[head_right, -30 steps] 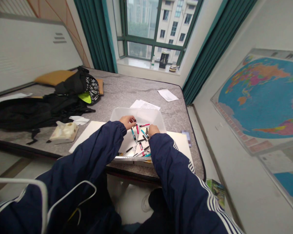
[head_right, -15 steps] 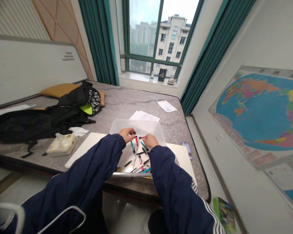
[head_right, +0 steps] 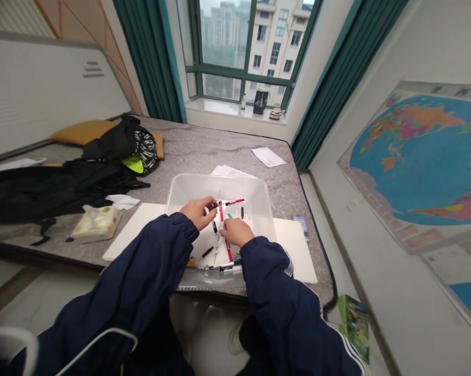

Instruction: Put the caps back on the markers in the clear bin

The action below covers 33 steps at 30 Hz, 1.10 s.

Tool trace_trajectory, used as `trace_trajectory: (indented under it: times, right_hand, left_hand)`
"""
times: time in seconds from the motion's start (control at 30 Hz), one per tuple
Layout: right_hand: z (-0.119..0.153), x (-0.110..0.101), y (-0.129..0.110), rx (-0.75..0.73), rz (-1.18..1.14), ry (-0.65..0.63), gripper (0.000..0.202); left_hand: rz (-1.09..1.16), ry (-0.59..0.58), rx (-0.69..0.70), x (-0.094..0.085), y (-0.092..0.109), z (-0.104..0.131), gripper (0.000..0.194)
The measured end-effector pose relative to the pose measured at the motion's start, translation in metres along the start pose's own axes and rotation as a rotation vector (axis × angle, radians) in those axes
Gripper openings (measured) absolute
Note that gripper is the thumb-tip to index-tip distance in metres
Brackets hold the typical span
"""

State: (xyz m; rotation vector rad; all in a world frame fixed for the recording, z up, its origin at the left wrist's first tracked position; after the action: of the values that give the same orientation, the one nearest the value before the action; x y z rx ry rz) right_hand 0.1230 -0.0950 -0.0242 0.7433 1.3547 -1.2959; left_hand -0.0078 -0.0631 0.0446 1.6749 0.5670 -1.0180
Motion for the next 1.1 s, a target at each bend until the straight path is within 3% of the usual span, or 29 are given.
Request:
trace_trajectory:
  times: [0.27, 0.43, 0.63, 0.8, 0.97, 1.1]
  right_hand:
    - [-0.001, 0.011, -0.016, -0.220, -0.126, -0.126, 0.009]
    - [0.000, 0.013, -0.027, -0.263, -0.228, -0.186, 0.007]
    - [0.006, 0.035, -0.051, -0.361, -0.737, -0.589, 0.028]
    - [0.014, 0.049, -0.064, -0.371, -0.764, -0.775, 0.039]
    - [0.017, 0.051, -0.073, -0.476, -0.683, -0.777, 0.041]
    - [0.013, 0.055, -0.078, -0.595, -0.498, -0.649, 0.035]
  left_hand:
    - [-0.028, -0.044, -0.015, 0.005, -0.003, -0.001, 0.024]
    - [0.005, -0.041, -0.015, 0.005, -0.005, -0.003, 0.026]
    - [-0.036, -0.073, -0.028, 0.007, -0.010, -0.008, 0.027]
    - [-0.096, -0.098, -0.047, 0.009, -0.011, -0.010, 0.026]
    - [-0.076, -0.083, -0.051, 0.011, -0.016, -0.015, 0.026]
    - [-0.050, -0.073, -0.045, 0.015, -0.021, -0.018, 0.024]
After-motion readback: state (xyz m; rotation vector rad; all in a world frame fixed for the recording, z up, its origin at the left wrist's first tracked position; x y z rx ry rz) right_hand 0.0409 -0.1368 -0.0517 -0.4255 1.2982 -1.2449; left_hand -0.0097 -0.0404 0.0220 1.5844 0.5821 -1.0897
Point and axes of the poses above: each hand's wrist, its own z-axis away from the middle knuckle, its own x-axis out of the palm, y = z × x, the point moved 6 cm from there along -z, towards the middle knuckle, and after that the axes turned 7 degrees about -x, right-handed, at the moved point
